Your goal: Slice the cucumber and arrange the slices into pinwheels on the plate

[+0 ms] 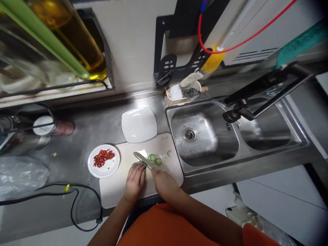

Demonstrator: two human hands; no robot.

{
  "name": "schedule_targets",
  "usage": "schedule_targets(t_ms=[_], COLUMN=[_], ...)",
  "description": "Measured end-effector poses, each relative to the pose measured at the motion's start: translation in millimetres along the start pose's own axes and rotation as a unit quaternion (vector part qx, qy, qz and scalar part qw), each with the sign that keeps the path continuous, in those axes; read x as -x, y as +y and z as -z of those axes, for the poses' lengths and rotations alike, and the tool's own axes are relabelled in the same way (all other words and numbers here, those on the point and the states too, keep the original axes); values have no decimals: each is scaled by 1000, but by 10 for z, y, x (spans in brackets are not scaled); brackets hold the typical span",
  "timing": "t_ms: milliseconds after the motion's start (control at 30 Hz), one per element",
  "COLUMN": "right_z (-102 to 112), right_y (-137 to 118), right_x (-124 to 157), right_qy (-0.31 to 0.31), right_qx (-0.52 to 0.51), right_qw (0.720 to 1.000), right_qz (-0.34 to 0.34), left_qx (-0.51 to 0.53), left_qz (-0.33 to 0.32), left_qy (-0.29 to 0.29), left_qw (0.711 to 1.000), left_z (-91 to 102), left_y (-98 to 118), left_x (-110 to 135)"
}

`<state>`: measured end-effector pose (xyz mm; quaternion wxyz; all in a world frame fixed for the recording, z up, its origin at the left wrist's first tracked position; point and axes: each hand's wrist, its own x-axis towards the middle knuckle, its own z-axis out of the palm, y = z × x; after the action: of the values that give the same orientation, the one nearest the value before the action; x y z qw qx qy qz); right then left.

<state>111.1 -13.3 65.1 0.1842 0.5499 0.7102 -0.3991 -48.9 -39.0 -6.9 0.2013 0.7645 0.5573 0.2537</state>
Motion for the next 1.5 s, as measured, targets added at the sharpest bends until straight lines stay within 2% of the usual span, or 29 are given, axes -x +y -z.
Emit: schedule_targets(t_ms=[333, 633, 933, 1500], right_z=[-146, -39, 87, 118], right_y=[18, 168, 70, 47], right_x=[-98, 108, 369, 386], right_qy=[28, 31, -20, -34], right_qx=[-3, 31, 31, 18], right_qw=[1000, 999, 999, 999], right_qz=[6, -10, -23, -25], left_qx=[-3, -10, -21, -27], left_qz=[11, 9, 10, 5], left_qy=[-1, -22, -18, -6], left_qw=[1000, 1000, 1000, 1000], left_z=[-18, 45, 30, 3], left_y=[-6, 13, -19, -14], left_x=[23, 17, 59, 59])
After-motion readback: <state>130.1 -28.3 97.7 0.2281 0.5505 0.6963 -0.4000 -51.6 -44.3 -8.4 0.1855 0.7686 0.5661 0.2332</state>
